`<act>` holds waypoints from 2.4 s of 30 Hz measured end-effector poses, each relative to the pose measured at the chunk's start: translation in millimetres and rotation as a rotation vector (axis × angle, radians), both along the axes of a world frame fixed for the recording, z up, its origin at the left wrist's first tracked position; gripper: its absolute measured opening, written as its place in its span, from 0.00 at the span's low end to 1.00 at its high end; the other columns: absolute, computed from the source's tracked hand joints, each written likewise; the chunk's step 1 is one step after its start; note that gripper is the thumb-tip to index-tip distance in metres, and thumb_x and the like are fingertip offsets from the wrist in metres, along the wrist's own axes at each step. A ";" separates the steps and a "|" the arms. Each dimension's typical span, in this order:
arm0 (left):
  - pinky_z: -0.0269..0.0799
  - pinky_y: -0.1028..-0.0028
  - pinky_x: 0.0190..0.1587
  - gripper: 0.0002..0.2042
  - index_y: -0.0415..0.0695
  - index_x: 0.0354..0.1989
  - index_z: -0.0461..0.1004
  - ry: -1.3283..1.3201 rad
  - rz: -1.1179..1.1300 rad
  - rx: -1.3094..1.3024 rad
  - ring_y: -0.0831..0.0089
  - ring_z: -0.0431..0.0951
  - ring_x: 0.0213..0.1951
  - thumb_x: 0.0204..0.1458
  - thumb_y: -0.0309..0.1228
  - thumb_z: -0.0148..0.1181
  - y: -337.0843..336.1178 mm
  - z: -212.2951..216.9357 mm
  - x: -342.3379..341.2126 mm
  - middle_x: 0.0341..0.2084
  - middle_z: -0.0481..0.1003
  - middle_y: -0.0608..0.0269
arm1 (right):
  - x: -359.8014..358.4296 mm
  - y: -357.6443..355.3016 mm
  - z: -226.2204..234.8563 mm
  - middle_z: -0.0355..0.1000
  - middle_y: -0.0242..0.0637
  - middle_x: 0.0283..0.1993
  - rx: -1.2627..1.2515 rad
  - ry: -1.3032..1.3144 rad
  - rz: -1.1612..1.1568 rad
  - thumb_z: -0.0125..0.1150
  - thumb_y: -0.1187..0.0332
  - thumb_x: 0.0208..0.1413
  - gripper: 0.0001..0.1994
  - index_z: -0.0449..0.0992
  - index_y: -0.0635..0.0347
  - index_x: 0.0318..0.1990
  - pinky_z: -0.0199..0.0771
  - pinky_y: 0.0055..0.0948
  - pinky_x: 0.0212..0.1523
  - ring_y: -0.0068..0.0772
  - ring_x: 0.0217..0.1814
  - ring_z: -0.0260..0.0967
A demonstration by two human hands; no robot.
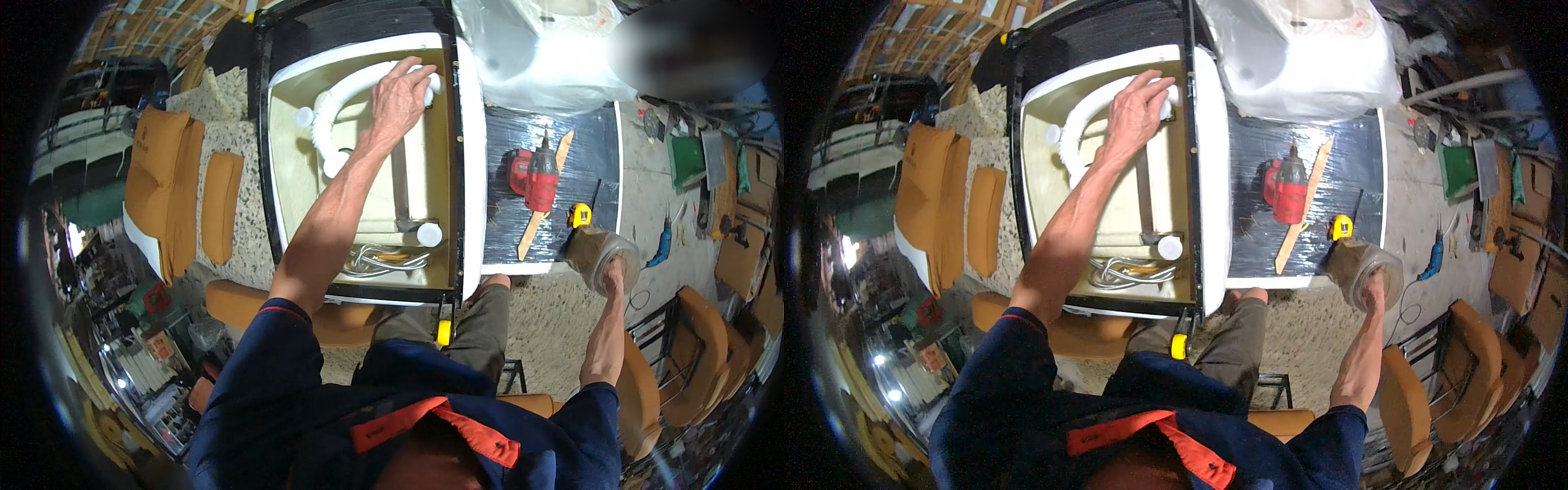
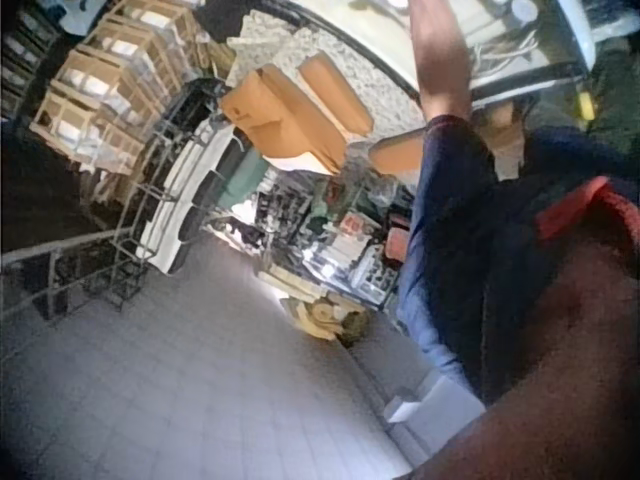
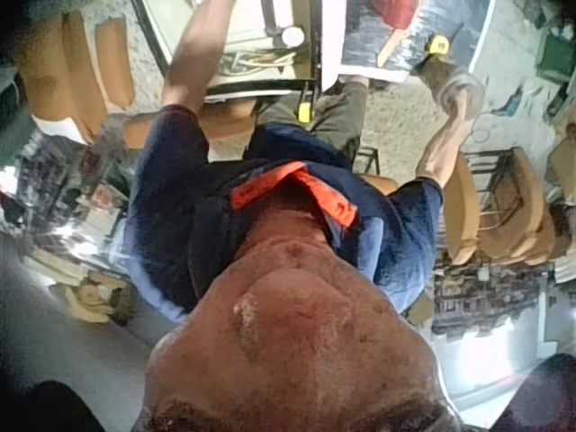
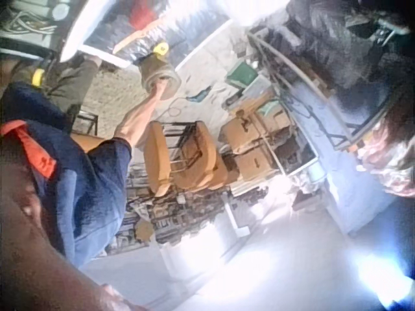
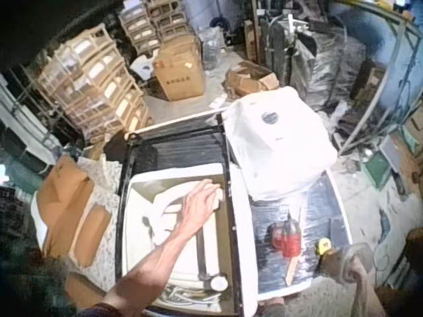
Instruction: The person assembles a chair by attaching a metal frame to a white plastic seat base using a red cordless drill. They position the frame, insert screws, and tighten them at multiple points around the perimeter of the seat base.
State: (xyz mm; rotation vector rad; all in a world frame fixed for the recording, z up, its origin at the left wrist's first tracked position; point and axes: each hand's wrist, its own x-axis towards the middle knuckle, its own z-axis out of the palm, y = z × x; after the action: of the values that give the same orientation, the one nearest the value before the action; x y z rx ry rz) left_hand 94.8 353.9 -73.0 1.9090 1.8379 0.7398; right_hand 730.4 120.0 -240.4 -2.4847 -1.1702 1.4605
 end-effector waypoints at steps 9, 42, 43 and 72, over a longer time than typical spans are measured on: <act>0.68 0.57 0.64 0.22 0.36 0.55 0.78 0.043 0.257 -0.017 0.44 0.73 0.61 0.62 0.42 0.55 3.6 -17.6 -61.5 0.65 0.63 0.31 | -3.8 5.3 -34.5 0.76 0.44 0.38 -0.059 -0.188 0.217 0.57 0.67 0.59 0.18 0.74 0.64 0.55 0.74 0.39 0.33 0.38 0.34 0.74; 0.78 0.77 0.43 0.09 0.35 0.49 0.77 -0.710 0.483 -0.517 0.73 0.83 0.40 0.62 0.23 0.58 -232.7 18.7 23.5 0.38 0.83 0.55 | 63.8 6.7 -64.7 0.81 0.50 0.35 -0.121 -0.609 0.554 0.61 0.58 0.54 0.18 0.82 0.66 0.41 0.76 0.48 0.40 0.55 0.39 0.79; 0.77 0.76 0.41 0.09 0.36 0.47 0.78 -0.635 0.458 -0.526 0.74 0.83 0.37 0.61 0.25 0.59 -228.6 11.5 24.7 0.36 0.83 0.56 | 89.8 6.7 -48.6 0.81 0.50 0.35 -0.107 -0.704 0.571 0.61 0.58 0.54 0.18 0.82 0.67 0.41 0.76 0.48 0.40 0.56 0.39 0.79; 0.76 0.73 0.41 0.07 0.35 0.41 0.80 -0.416 0.354 -0.250 0.71 0.80 0.36 0.54 0.17 0.62 -323.8 57.1 6.9 0.36 0.80 0.56 | -327.5 255.0 92.4 0.73 0.26 0.27 0.533 0.389 -0.219 0.69 0.67 0.49 0.10 0.85 0.64 0.35 0.61 0.24 0.30 0.19 0.28 0.62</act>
State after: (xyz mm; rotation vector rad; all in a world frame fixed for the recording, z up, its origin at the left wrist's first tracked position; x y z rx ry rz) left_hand 101.7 30.1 -15.8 1.1822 1.9032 0.8893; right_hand 402.9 375.0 -148.1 -1.8117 -1.0058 1.2816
